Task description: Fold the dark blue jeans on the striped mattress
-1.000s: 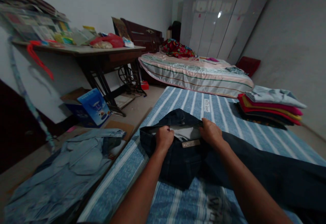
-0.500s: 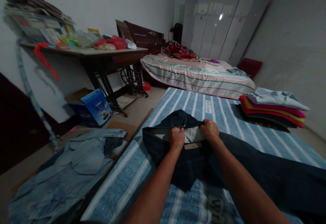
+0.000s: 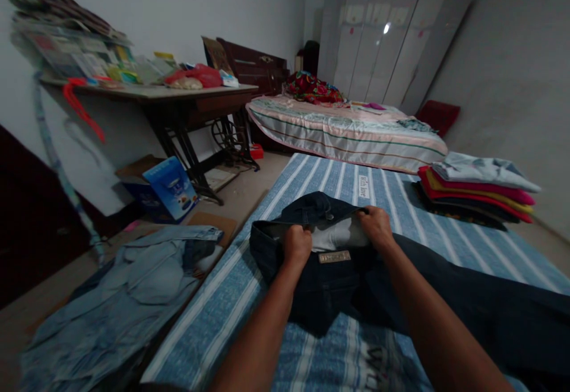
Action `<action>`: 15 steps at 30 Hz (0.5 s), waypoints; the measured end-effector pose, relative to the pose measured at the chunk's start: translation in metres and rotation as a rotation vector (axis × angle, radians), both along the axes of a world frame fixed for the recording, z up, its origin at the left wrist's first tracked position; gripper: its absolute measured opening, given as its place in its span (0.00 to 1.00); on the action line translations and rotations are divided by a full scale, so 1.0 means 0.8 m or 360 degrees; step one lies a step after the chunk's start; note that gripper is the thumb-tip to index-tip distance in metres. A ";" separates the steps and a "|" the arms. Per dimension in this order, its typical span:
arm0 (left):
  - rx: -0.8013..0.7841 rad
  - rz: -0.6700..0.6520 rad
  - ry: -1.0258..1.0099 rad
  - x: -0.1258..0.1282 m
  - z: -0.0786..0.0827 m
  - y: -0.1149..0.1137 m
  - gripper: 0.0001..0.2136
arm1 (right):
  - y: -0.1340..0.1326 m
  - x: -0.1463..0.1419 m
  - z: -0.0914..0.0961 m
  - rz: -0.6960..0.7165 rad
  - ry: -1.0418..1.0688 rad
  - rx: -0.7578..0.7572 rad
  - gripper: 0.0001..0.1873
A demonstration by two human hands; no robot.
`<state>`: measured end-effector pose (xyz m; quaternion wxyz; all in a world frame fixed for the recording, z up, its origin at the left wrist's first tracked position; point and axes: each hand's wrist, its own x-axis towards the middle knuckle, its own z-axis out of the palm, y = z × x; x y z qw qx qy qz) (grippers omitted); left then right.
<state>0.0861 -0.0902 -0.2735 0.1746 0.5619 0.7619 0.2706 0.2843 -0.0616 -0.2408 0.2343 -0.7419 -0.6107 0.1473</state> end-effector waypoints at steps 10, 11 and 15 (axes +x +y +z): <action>-0.0097 -0.0357 0.0532 -0.035 0.029 -0.052 0.11 | -0.012 0.006 0.023 0.0199 0.0058 -0.0001 0.14; -0.0096 -0.0446 0.0539 -0.040 0.031 -0.058 0.10 | -0.013 0.005 0.025 0.0209 0.0067 0.0002 0.13; -0.0022 -0.0694 0.0679 -0.060 0.031 -0.074 0.11 | -0.015 -0.001 0.033 0.0250 0.0127 0.0024 0.12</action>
